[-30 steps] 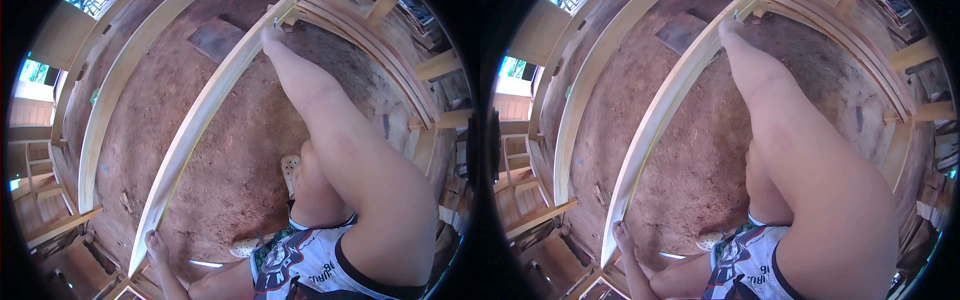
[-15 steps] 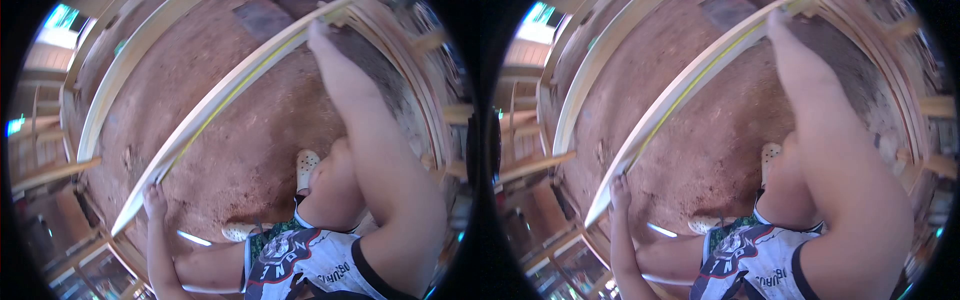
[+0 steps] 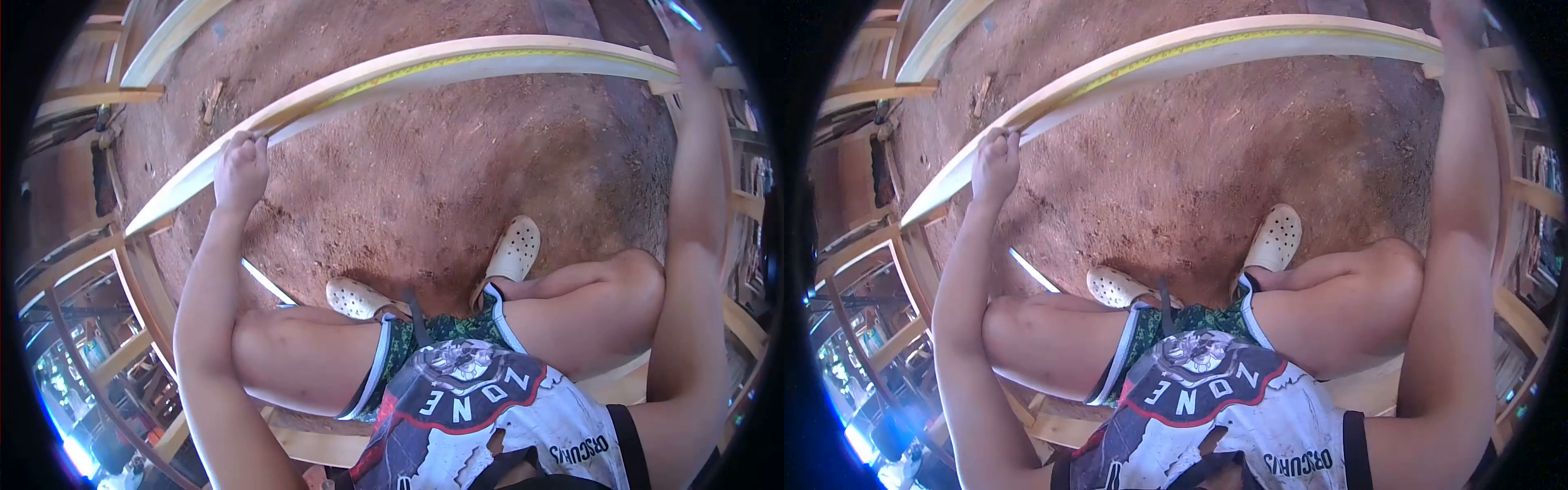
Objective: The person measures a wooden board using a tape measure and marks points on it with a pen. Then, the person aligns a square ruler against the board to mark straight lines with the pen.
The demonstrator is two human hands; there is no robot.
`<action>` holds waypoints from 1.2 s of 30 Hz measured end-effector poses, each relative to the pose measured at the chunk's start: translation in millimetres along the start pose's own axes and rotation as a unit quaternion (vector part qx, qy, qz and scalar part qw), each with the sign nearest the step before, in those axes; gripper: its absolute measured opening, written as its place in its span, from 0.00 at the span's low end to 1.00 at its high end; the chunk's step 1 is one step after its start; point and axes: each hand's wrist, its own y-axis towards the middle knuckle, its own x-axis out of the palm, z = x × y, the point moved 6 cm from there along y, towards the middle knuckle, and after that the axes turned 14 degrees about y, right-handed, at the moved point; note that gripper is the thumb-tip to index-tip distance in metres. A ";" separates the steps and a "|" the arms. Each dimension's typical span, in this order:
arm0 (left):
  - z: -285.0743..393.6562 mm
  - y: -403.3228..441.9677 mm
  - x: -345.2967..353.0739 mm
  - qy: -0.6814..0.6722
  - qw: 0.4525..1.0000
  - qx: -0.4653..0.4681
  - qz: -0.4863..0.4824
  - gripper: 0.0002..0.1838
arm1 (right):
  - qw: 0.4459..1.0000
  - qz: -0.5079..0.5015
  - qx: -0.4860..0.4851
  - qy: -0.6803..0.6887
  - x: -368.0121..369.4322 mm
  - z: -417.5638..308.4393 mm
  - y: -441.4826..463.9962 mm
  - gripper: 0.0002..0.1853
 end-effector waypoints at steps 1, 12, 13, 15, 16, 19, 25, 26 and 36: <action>0.1 0.8 0.9 0.000 1.000 0.003 0.013 0.18 | 0.992 -0.109 -0.051 -0.042 29.8 -2.5 0.2 0.47; 4.5 8.9 22.4 0.026 0.998 -0.049 -0.012 0.21 | 0.913 -0.399 -0.078 -0.039 237.0 64.4 -179.4 0.13; 5.7 8.7 22.3 0.027 0.998 -0.049 -0.013 0.21 | 0.928 -0.368 -0.061 -0.003 239.1 69.7 -200.0 0.12; 6.3 9.4 21.2 0.051 0.998 -0.038 0.005 0.21 | 0.948 -0.314 -0.055 0.017 236.6 85.6 -241.4 0.09; 6.3 9.4 21.3 0.052 0.998 -0.038 0.003 0.21 | 0.954 -0.292 -0.063 -0.001 231.4 96.8 -261.4 0.07; 6.4 11.9 21.6 0.034 0.999 -0.040 -0.006 0.21 | 0.951 -0.297 -0.057 -0.061 219.4 144.1 -295.0 0.03; 5.3 12.0 21.4 0.054 0.993 -0.093 -0.041 0.21 | 0.939 -0.290 -0.166 -0.077 226.3 179.0 -318.0 0.07; 5.4 13.0 21.4 0.056 0.995 -0.082 -0.031 0.21 | 0.939 -0.292 -0.167 -0.076 226.0 178.8 -320.3 0.07; 9.2 16.3 17.5 0.064 0.990 -0.106 -0.074 0.23 | 0.918 -0.310 -0.185 -0.161 240.4 191.2 -332.6 0.12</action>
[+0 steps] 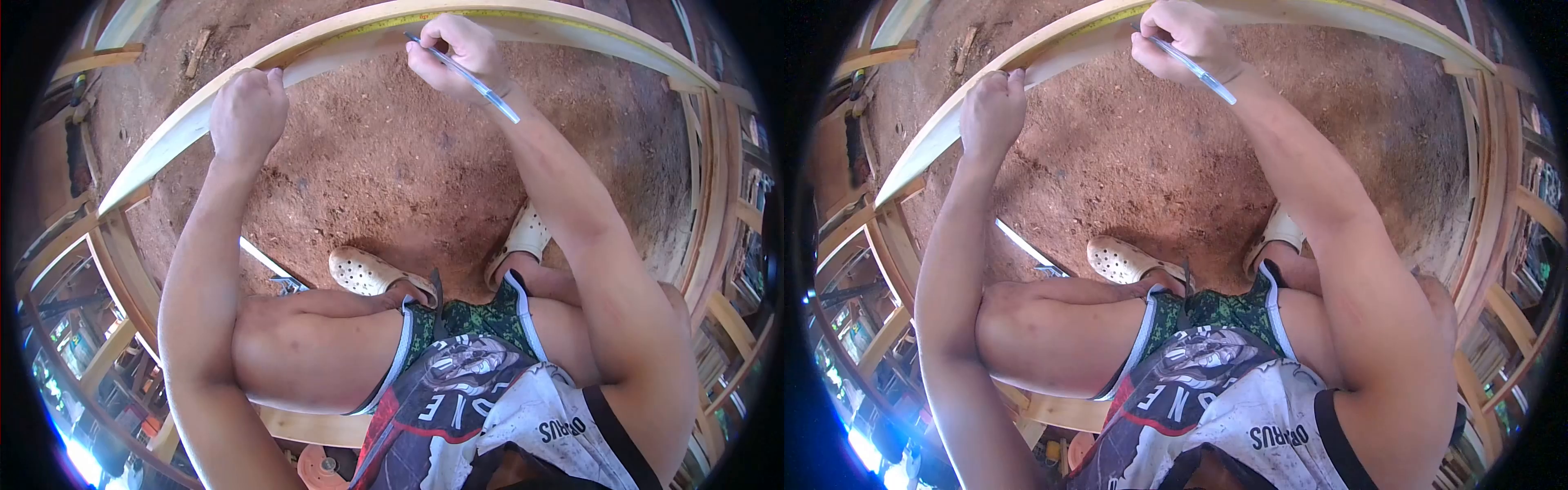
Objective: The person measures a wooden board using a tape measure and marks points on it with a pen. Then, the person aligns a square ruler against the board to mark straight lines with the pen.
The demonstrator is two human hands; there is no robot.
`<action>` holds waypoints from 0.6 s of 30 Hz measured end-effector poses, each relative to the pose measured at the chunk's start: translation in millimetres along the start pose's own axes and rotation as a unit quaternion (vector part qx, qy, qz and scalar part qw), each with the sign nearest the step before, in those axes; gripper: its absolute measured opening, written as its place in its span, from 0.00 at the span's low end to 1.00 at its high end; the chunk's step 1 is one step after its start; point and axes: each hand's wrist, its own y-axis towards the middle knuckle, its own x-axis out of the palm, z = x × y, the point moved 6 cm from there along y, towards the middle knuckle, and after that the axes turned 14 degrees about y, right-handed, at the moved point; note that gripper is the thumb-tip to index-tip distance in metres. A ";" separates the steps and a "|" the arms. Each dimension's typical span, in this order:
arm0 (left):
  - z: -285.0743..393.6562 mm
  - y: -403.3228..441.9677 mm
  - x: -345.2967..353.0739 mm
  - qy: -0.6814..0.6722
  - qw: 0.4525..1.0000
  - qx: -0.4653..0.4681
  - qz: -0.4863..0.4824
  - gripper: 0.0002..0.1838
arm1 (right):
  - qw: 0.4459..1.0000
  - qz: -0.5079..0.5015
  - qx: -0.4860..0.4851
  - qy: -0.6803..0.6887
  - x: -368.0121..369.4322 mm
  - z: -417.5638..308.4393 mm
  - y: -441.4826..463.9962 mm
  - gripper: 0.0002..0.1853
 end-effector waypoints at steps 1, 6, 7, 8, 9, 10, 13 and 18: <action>0.1 0.1 -1.0 -0.001 1.000 0.000 0.001 0.23 | 1.000 -0.007 0.003 -0.003 2.8 0.1 0.1 0.13; -2.8 0.0 -1.7 -0.010 0.999 -0.019 -0.025 0.22 | 1.000 0.011 0.003 0.002 9.5 -5.1 1.6 0.13; -3.3 -0.3 -1.2 -0.011 0.999 -0.019 -0.025 0.22 | 1.000 0.019 0.005 0.006 10.1 -4.3 1.1 0.13; -3.2 -0.8 -2.4 -0.015 1.000 -0.016 -0.013 0.22 | 1.000 0.018 0.005 0.005 10.5 -4.1 1.2 0.13; -3.1 -0.9 -3.9 -0.019 1.000 -0.013 -0.001 0.22 | 1.000 0.029 -0.001 0.001 9.6 -3.7 1.1 0.12; -3.0 -1.0 -4.2 -0.019 1.000 -0.013 -0.001 0.22 | 0.999 0.041 -0.008 -0.003 8.6 -3.2 1.2 0.12; -4.0 -0.6 -1.8 -0.027 0.999 -0.024 -0.024 0.22 | 0.999 0.034 0.015 -0.008 8.3 4.3 0.4 0.12; -4.5 0.9 -0.6 -0.009 1.000 -0.020 -0.016 0.22 | 0.999 0.026 -0.029 -0.013 9.5 6.3 2.0 0.12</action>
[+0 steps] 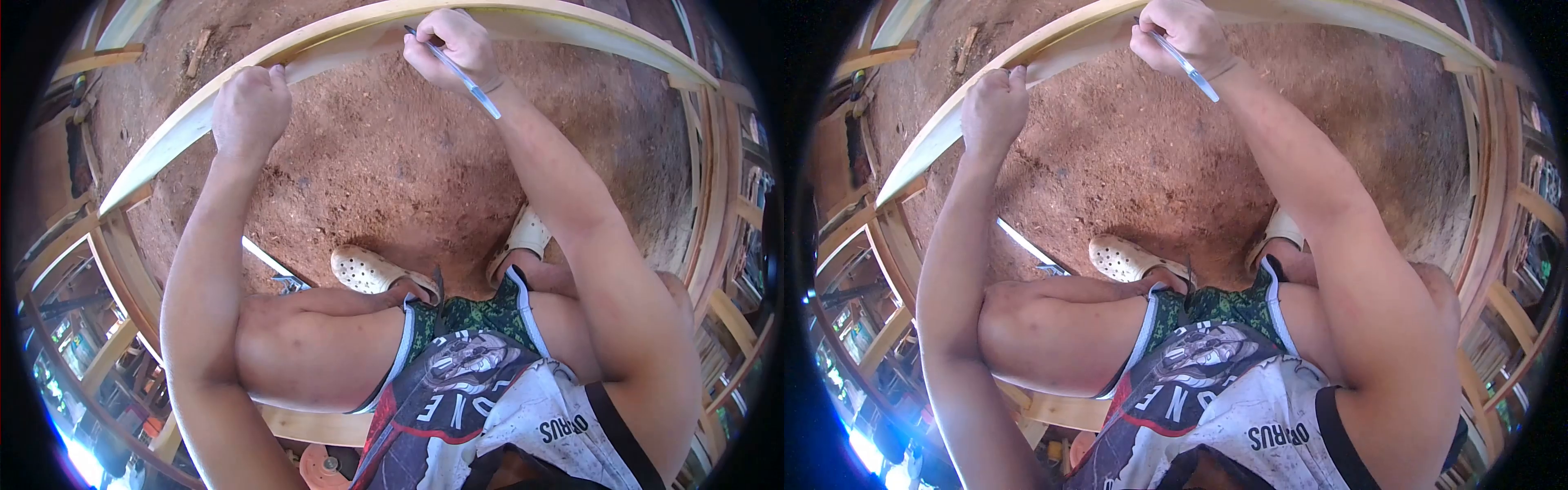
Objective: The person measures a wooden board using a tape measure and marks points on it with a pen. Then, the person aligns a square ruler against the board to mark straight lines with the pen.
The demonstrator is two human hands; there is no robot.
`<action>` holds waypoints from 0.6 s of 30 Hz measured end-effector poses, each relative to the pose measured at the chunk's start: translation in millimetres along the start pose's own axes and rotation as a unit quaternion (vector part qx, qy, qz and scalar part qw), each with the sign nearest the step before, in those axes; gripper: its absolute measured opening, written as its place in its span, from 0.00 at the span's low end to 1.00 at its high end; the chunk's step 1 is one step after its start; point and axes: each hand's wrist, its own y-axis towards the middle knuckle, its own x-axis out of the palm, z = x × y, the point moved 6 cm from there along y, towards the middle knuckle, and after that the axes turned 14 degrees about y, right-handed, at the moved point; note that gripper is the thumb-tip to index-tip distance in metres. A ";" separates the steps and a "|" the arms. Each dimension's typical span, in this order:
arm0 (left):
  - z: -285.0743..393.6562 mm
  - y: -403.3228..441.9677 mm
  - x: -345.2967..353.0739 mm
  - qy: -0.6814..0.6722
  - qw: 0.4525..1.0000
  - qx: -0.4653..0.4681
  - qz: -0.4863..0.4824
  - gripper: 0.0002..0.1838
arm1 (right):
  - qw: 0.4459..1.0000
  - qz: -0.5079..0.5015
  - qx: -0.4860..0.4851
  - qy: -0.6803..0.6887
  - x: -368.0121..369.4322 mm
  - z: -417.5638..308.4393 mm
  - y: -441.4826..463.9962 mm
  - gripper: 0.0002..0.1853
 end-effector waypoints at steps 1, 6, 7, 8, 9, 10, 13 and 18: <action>-0.1 0.5 1.3 0.000 1.000 0.001 -0.001 0.22 | 1.000 -0.004 -0.018 0.007 0.3 -1.2 0.5 0.12; 2.7 0.7 -2.8 0.020 1.000 0.010 0.005 0.22 | 0.998 -0.019 -0.053 -0.004 1.7 3.2 -3.1 0.13; 2.4 1.3 -3.0 0.025 1.000 0.008 -0.002 0.22 | 0.998 -0.022 -0.064 -0.006 1.5 3.4 -4.3 0.13; 3.0 1.4 -4.0 0.023 1.000 0.008 -0.008 0.22 | 0.998 -0.025 -0.059 -0.005 1.0 5.1 -5.7 0.13; 3.9 2.0 -5.9 0.029 0.999 0.008 -0.009 0.22 | 0.998 -0.025 -0.065 -0.008 0.0 5.0 -6.1 0.13; 4.4 2.5 -6.7 0.036 0.999 0.009 -0.009 0.22 | 0.997 -0.025 -0.072 -0.010 -0.7 4.8 -5.9 0.13; 4.1 4.1 -5.4 0.047 0.999 0.012 -0.007 0.22 | 0.997 -0.026 -0.073 -0.005 -0.4 6.4 -6.3 0.12; 5.7 5.8 -4.8 0.052 0.998 0.015 -0.004 0.22 | 0.998 -0.019 -0.065 -0.007 0.2 9.9 -9.4 0.13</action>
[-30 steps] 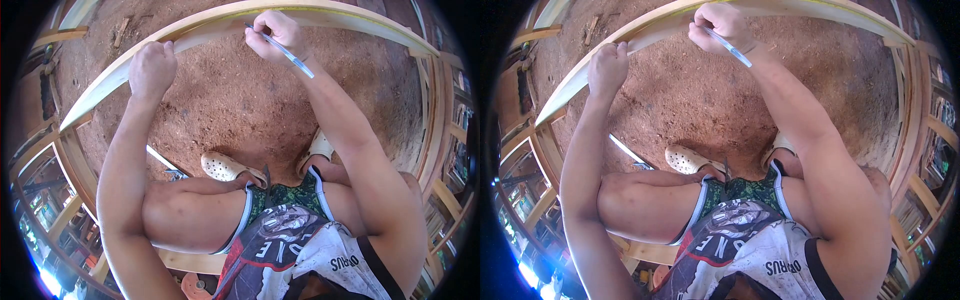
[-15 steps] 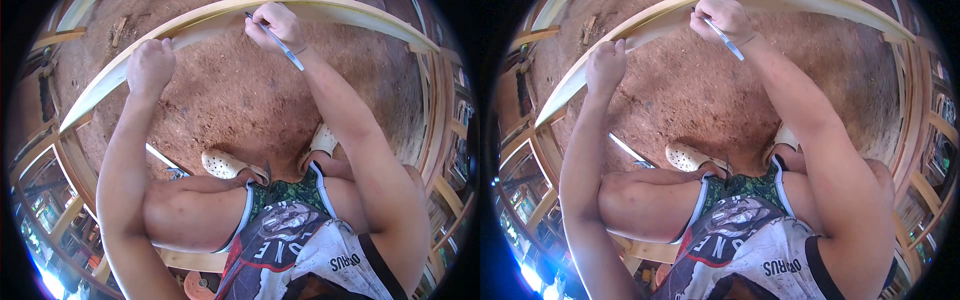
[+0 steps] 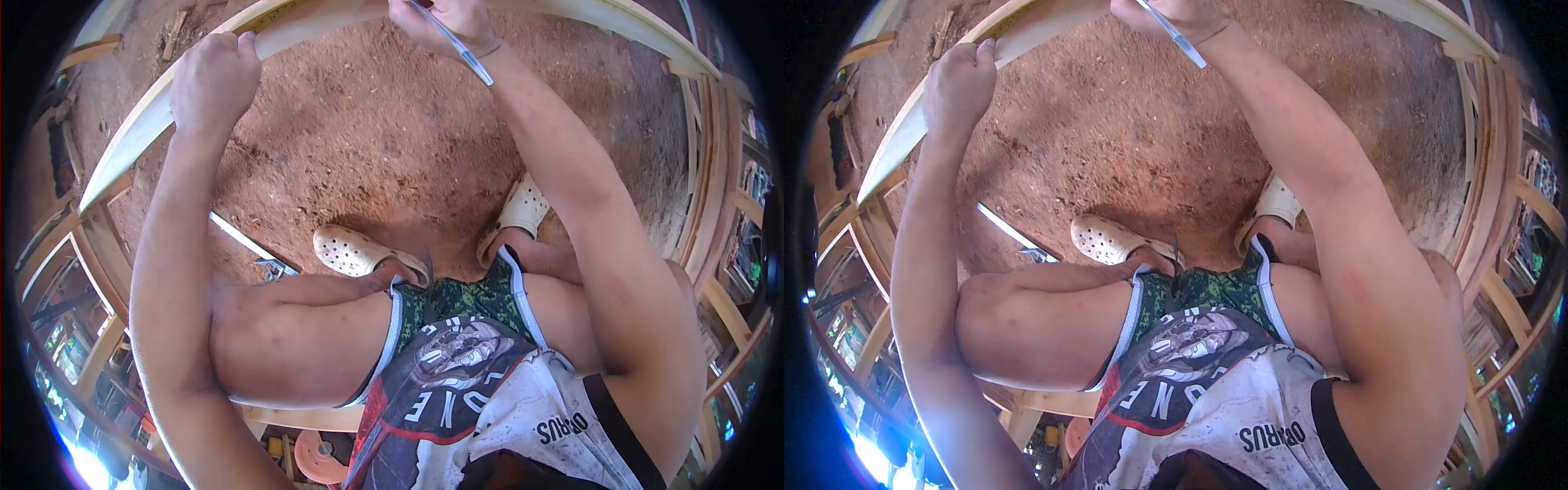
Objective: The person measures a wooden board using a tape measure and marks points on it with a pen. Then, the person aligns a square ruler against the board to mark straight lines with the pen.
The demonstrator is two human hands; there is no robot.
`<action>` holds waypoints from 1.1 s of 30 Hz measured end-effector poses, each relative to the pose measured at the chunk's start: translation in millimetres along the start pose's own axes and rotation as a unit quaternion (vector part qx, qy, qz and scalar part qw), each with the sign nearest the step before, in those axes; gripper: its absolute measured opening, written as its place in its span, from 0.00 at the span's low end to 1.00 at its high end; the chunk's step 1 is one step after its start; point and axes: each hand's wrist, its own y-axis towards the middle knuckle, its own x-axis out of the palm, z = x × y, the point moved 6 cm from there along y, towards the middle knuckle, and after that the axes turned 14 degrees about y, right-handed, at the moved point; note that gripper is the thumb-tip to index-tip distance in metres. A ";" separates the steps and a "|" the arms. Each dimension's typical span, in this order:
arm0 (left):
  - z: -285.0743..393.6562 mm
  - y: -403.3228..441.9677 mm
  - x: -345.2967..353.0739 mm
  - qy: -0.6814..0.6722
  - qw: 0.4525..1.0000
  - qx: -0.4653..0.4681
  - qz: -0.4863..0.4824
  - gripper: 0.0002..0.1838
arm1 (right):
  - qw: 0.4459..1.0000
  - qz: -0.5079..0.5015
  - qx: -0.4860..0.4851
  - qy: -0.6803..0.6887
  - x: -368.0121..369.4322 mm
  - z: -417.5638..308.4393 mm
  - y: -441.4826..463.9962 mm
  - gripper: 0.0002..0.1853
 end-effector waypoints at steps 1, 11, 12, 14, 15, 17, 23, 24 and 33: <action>0.3 0.1 -0.1 0.002 1.000 0.001 0.001 0.22 | 1.000 -0.001 -0.001 -0.004 0.3 0.7 -0.6 0.13; -0.8 -0.1 0.3 -0.004 1.000 -0.009 -0.021 0.22 | 1.000 -0.013 0.004 0.004 1.9 3.1 -1.2 0.12; -0.7 -0.1 0.1 -0.004 1.000 -0.009 -0.021 0.22 | 1.000 -0.013 0.004 0.004 2.1 3.2 -1.5 0.12; -0.1 -0.1 -0.5 -0.003 1.000 -0.010 -0.021 0.22 | 1.000 -0.017 0.010 0.001 2.5 4.5 -2.1 0.12; 0.2 -0.3 -0.6 -0.003 1.000 -0.010 -0.021 0.22 | 1.000 -0.017 0.010 0.001 2.2 4.6 -2.0 0.12; 0.1 -0.8 -0.5 -0.007 1.000 -0.014 -0.022 0.22 | 1.000 -0.022 0.005 0.004 2.5 4.4 -1.3 0.11; -0.8 -0.7 -0.9 -0.003 1.000 -0.010 -0.022 0.22 | 1.000 -0.018 0.000 -0.001 4.2 4.8 -2.9 0.11; -0.9 -0.6 -0.6 -0.003 1.000 -0.010 -0.022 0.22 | 1.000 -0.018 0.000 -0.001 4.1 5.1 -3.0 0.11; -0.2 -1.0 -1.5 -0.002 1.000 -0.010 -0.026 0.22 | 1.000 -0.029 -0.009 -0.006 5.9 3.9 -2.8 0.12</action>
